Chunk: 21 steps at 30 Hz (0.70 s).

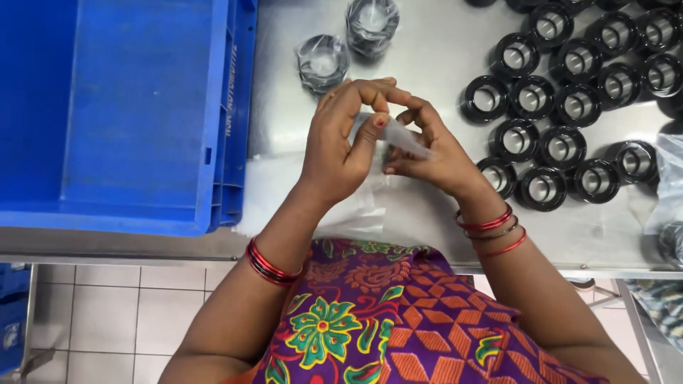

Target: Packing circular metal bearings into plastic bags and placing them into a storage bin.

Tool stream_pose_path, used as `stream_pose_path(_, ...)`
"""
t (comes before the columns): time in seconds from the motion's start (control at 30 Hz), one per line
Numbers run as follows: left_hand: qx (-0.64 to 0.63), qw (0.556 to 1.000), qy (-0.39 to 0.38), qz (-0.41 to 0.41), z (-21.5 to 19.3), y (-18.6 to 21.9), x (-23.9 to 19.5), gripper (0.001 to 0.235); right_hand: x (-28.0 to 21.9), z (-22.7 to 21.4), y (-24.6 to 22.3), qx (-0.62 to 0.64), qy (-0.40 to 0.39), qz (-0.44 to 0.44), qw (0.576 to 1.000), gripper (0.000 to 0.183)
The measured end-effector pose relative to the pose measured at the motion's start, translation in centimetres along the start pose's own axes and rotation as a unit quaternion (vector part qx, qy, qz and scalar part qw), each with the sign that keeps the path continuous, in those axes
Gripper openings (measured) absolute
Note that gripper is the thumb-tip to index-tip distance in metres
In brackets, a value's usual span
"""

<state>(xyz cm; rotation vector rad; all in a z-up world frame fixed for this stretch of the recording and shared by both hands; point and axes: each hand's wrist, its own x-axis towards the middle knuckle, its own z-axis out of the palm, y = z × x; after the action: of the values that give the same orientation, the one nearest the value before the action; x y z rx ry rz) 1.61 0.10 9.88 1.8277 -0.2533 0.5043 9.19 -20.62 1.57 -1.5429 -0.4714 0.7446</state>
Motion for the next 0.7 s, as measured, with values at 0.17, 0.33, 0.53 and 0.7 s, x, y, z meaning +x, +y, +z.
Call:
stream_pose_path(0.17,-0.135,0.988,-0.076,-0.006,-0.1,0.3,0.6,0.012,0.4,0.7,-0.9,-0.219,0.043,-0.197,0.955,0.062)
stream_pose_path(0.33,0.108,0.975,-0.148,0.126,0.6,-1.1,-1.4,0.013,-0.5,-0.9,4.4,-0.203,0.106,-0.132,0.964,0.016)
stream_pose_path(0.53,0.064,0.956,-0.207,-0.197,1.5,-3.4,-3.9,0.018,-2.7,1.4,-4.3,0.202,-0.010,0.141,0.969,0.027)
stream_pose_path(0.7,0.089,0.953,-0.161,-0.242,1.3,-0.9,-3.9,0.019,-1.3,-0.9,1.0,-0.161,0.110,0.067,0.979,0.020)
